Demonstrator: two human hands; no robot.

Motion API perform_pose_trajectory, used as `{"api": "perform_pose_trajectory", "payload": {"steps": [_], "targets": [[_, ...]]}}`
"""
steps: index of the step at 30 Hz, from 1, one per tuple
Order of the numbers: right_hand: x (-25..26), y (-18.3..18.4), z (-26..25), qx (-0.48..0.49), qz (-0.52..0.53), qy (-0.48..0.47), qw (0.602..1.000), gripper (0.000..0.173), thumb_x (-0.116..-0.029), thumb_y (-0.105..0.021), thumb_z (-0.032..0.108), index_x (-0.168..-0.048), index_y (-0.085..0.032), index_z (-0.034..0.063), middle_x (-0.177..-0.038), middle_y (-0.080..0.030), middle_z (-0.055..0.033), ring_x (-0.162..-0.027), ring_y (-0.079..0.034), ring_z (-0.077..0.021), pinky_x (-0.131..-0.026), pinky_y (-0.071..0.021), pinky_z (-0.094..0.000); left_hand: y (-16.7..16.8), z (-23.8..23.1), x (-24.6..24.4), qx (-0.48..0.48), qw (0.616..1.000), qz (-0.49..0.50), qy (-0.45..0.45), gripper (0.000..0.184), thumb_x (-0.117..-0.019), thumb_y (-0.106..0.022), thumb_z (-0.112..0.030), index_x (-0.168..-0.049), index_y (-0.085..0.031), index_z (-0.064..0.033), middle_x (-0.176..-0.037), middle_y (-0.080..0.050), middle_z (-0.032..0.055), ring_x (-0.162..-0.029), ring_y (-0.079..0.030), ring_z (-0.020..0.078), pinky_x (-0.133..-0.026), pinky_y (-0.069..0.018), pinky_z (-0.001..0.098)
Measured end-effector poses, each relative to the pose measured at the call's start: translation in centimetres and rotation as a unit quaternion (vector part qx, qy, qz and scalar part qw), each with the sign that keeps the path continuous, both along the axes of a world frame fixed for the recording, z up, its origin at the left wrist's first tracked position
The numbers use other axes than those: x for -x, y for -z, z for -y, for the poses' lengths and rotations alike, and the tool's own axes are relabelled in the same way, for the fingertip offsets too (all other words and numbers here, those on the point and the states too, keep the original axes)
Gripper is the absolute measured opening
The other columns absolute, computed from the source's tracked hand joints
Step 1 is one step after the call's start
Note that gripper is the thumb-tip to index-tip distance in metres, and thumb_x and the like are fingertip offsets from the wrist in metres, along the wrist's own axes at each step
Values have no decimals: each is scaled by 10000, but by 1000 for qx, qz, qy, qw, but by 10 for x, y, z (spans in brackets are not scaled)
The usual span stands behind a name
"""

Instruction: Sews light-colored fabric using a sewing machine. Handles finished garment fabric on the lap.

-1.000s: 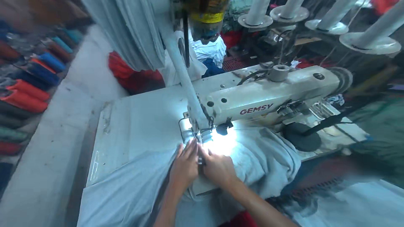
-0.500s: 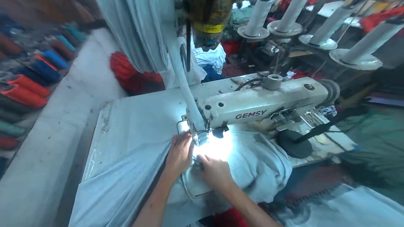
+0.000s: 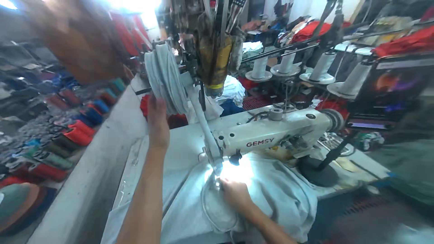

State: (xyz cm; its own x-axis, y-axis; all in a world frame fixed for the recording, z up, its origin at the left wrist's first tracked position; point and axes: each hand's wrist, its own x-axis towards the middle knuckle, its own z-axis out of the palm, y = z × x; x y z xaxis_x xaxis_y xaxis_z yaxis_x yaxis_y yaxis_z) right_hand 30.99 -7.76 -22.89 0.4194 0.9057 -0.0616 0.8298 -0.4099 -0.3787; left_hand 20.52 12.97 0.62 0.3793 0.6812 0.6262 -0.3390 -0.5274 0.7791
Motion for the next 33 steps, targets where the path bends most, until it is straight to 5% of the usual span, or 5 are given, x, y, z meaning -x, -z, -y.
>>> {"api": "perform_pose_trajectory", "payload": {"steps": [7, 10, 14, 21, 33], "targets": [[1, 6, 2, -22, -5, 8, 1000, 349, -960, -623, 219, -1301, -693, 251, -1083, -750, -91, -909, -737, -319, -739, -580, -562, 69, 24, 23, 7, 999, -44, -28, 673, -1066, -256, -592, -1589, -360, -182, -1598, -443, 6, -1457, -433, 207, -1143, -427, 512], [4, 6, 5, -53, 3, 13, 998, 323, -954, -629, 206, -1263, -718, 241, -1031, -751, -94, -844, -736, -319, -693, -578, -555, 168, 82, 20, 144, 982, -27, -117, 511, -1110, -275, -320, -1387, -471, 62, -1209, -659, 125, -1094, -644, 184, -914, -548, 380], [-7, -4, 11, -56, -18, -18, 998, 349, -963, -620, 208, -1300, -706, 229, -1054, -758, -111, -892, -737, -346, -732, -573, -584, 252, 128, 18, 139, 964, -204, -103, 350, -1052, -475, -141, -1312, -527, 88, -996, -690, 134, -852, -683, 161, -781, -593, 336], [-20, 11, 30, -136, 105, -66, 983, 437, -828, -720, 142, -1235, -762, 295, -865, -740, -106, -660, -704, -316, -541, -549, -527, 262, 134, 27, -192, 849, -457, -184, 302, -983, -594, -297, -1185, -761, -147, -1193, -678, 102, -1112, -636, 278, -970, -530, 439], [-8, -4, 1, -43, 100, -45, 993, 382, -941, -608, 134, -1298, -712, 220, -934, -750, -117, -765, -729, -339, -619, -560, -538, 248, 124, 10, -216, 805, -518, -193, 293, -966, -584, -214, -1207, -748, -236, -1323, -652, 41, -1193, -621, 258, -1006, -446, 529]]}}
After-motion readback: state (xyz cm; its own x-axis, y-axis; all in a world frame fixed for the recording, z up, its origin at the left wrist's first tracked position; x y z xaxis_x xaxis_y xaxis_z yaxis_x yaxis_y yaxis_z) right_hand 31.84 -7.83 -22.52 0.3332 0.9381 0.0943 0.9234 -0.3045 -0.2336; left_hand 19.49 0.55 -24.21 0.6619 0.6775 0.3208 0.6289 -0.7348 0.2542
